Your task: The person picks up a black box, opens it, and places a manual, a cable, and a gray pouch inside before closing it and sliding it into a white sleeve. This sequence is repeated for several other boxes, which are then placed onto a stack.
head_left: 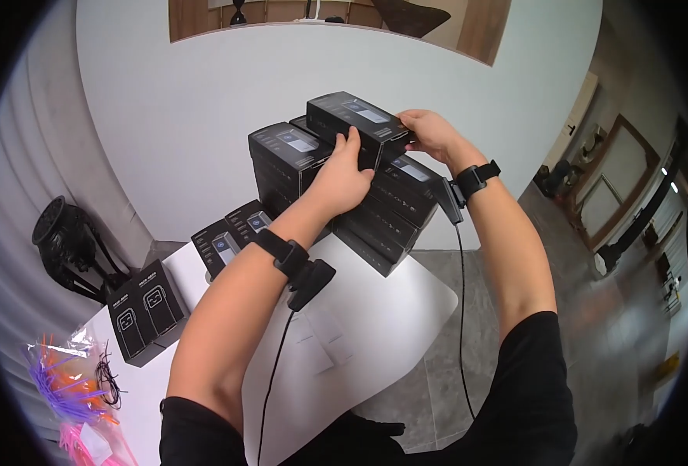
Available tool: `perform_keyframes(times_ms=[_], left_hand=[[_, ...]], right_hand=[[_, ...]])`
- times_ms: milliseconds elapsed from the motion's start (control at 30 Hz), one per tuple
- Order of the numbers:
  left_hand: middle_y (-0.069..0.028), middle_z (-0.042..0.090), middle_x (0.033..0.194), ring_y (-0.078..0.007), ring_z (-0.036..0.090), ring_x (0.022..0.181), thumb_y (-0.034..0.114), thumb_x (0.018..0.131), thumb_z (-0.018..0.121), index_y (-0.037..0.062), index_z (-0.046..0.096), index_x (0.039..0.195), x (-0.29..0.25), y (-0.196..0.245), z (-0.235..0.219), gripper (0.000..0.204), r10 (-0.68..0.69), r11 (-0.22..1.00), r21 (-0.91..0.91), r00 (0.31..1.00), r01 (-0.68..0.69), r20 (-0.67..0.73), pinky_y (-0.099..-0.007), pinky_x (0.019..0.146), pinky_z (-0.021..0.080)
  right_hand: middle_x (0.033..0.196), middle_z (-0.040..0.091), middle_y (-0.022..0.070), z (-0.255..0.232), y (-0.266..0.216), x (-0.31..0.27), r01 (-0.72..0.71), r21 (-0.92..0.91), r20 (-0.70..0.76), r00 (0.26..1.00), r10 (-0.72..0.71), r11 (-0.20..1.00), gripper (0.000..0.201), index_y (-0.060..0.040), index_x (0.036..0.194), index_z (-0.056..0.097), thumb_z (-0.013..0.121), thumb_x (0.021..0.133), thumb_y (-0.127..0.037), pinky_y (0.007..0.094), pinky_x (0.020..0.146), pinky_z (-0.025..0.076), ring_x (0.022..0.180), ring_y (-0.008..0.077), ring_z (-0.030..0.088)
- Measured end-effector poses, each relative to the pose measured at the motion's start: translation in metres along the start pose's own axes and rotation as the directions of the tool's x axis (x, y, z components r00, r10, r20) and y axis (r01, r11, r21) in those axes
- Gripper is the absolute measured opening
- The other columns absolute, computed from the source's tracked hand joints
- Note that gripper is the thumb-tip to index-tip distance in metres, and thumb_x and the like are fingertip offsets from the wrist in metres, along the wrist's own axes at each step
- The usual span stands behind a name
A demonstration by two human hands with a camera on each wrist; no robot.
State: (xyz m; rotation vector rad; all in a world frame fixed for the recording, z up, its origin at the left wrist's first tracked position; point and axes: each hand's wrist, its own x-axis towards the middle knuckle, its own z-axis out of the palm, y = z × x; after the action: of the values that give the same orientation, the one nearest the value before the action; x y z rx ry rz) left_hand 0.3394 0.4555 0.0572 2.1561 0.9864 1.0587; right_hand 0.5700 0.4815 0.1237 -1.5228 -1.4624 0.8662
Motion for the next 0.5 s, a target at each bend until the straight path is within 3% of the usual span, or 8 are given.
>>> perform_keyframes(times_ms=[200,300,333,433,500], left_hand=[[-0.044,0.016,0.154,-0.0514,0.038,0.139,0.015,0.089,0.065,-0.0083,0.013,0.155,0.004,0.008,0.01,0.087,-0.031,1.0,0.005,0.998,0.031,0.057,-0.0408,0.115,0.035],[-0.0351,0.018,0.16,-0.0322,0.061,0.117,0.02,0.088,0.067,0.0001,0.017,0.159,0.008,0.001,0.017,0.089,-0.037,0.997,0.07,0.999,0.036,0.002,-0.034,0.101,0.046],[-0.0343,0.019,0.16,-0.032,0.06,0.119,0.019,0.089,0.067,0.0004,0.019,0.158,0.007,0.002,0.017,0.087,-0.034,0.997,0.063,0.999,0.034,0.004,-0.034,0.102,0.045],[-0.031,0.025,0.16,-0.0314,0.057,0.126,0.015,0.09,0.067,0.0005,0.026,0.156,0.002,-0.001,0.009,0.079,0.025,1.0,-0.007,0.999,-0.025,-0.039,-0.0337,0.106,0.044],[-0.0276,0.032,0.158,-0.0306,0.054,0.132,0.011,0.091,0.066,-0.0004,0.031,0.154,-0.017,-0.001,-0.002,0.073,0.117,0.986,-0.105,0.985,-0.131,-0.129,-0.0332,0.109,0.043]], right_hand=[[0.095,0.063,0.0011,-0.008,0.017,0.015,-0.056,0.035,0.008,0.998,0.055,0.998,0.028,-0.0056,0.116,0.068,0.048,0.107,-0.022,0.0295,0.069,0.053,0.082,0.0131,0.055],[0.099,0.063,0.002,-0.009,0.023,0.02,-0.02,0.034,0.017,1.0,0.019,0.999,0.027,-0.0047,0.116,0.068,0.051,0.105,-0.022,0.0297,0.07,0.053,0.082,0.0137,0.056],[0.101,0.064,0.0025,-0.008,0.021,0.018,-0.002,0.033,0.017,1.0,0.001,0.999,0.027,-0.0043,0.116,0.068,0.053,0.104,-0.023,0.0298,0.07,0.053,0.082,0.014,0.056],[0.107,0.064,0.0045,-0.009,0.009,0.003,0.016,0.063,-0.088,0.996,-0.01,0.998,0.032,-0.0016,0.119,0.066,0.058,0.101,-0.026,0.0316,0.071,0.053,0.087,0.0153,0.058],[0.11,0.065,0.0062,-0.011,-0.006,-0.028,0.179,0.163,-0.268,0.954,-0.131,0.97,0.035,-0.0025,0.124,0.063,0.058,0.1,-0.027,0.0318,0.077,0.052,0.097,0.0165,0.061]])
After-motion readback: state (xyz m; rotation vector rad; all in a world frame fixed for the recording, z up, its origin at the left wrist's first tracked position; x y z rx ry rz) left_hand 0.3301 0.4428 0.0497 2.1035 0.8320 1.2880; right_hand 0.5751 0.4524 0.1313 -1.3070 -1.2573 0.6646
